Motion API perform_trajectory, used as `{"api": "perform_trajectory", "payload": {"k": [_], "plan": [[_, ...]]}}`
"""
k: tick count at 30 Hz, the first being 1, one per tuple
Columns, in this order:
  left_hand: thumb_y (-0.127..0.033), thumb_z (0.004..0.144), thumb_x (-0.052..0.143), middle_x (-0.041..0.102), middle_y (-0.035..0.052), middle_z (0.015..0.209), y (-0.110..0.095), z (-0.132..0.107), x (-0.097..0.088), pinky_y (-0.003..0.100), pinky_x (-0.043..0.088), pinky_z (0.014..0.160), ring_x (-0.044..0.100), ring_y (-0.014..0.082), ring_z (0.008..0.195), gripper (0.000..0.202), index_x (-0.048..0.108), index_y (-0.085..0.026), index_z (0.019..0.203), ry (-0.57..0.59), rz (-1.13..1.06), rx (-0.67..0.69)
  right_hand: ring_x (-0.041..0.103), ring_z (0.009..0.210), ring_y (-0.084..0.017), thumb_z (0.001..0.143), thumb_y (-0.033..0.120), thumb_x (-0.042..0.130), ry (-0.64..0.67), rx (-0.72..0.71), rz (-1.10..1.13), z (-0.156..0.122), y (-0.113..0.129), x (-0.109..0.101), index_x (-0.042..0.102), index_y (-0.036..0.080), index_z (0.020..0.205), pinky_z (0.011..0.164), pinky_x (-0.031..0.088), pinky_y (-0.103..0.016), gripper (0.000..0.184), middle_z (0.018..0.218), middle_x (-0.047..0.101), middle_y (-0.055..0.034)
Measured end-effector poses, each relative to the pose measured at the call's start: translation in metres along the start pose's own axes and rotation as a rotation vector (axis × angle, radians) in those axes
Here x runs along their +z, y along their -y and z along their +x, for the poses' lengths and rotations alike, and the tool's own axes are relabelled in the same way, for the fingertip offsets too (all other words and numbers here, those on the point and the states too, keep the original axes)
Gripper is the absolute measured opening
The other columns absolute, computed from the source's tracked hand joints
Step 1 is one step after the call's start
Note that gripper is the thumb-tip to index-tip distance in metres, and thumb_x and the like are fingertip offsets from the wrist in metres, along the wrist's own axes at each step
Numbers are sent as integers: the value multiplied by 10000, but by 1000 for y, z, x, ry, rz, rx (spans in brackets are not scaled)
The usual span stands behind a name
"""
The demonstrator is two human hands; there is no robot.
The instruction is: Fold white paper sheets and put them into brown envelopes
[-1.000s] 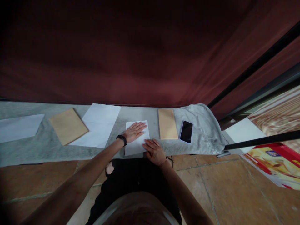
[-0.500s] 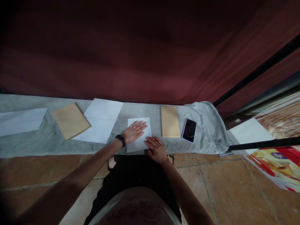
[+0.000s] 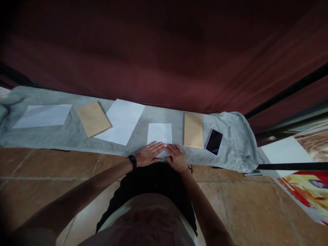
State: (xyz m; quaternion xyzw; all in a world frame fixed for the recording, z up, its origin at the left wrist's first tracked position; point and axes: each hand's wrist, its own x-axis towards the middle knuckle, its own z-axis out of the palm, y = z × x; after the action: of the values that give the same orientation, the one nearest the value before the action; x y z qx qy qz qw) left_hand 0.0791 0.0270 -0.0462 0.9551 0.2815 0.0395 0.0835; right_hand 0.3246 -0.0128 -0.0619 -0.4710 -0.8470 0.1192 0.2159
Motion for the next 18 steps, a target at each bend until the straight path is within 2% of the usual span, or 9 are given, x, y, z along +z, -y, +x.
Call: {"api": "perform_trajectory", "payload": {"k": [4, 10, 18], "plan": [[-375, 1005, 447, 220, 70, 1655, -10, -8, 7, 417, 100, 1259, 143, 204, 1539, 638, 230, -198, 1579, 3, 19, -22, 493, 1379, -230, 902, 209, 512, -4, 4, 0, -1, 1, 1, 540, 202, 1419, 1233, 294, -490, 518, 1490, 527, -64], [-150, 982, 391, 309, 63, 1627, -16, -17, 18, 391, 179, 1254, 238, 177, 1514, 573, 320, -215, 1547, -87, 2, -65, 504, 1372, -222, 922, 203, 503, -14, 5, 9, -3, -1, 2, 579, 218, 1385, 1228, 308, -492, 469, 1472, 546, -57], [-49, 932, 372, 331, 35, 1619, -21, -24, 15, 383, 204, 1253, 243, 150, 1509, 632, 347, -242, 1533, -90, -61, -88, 489, 1386, -206, 968, 187, 479, 6, -10, 43, -6, -6, 2, 576, 256, 1392, 1228, 309, -501, 440, 1476, 542, -39]]}}
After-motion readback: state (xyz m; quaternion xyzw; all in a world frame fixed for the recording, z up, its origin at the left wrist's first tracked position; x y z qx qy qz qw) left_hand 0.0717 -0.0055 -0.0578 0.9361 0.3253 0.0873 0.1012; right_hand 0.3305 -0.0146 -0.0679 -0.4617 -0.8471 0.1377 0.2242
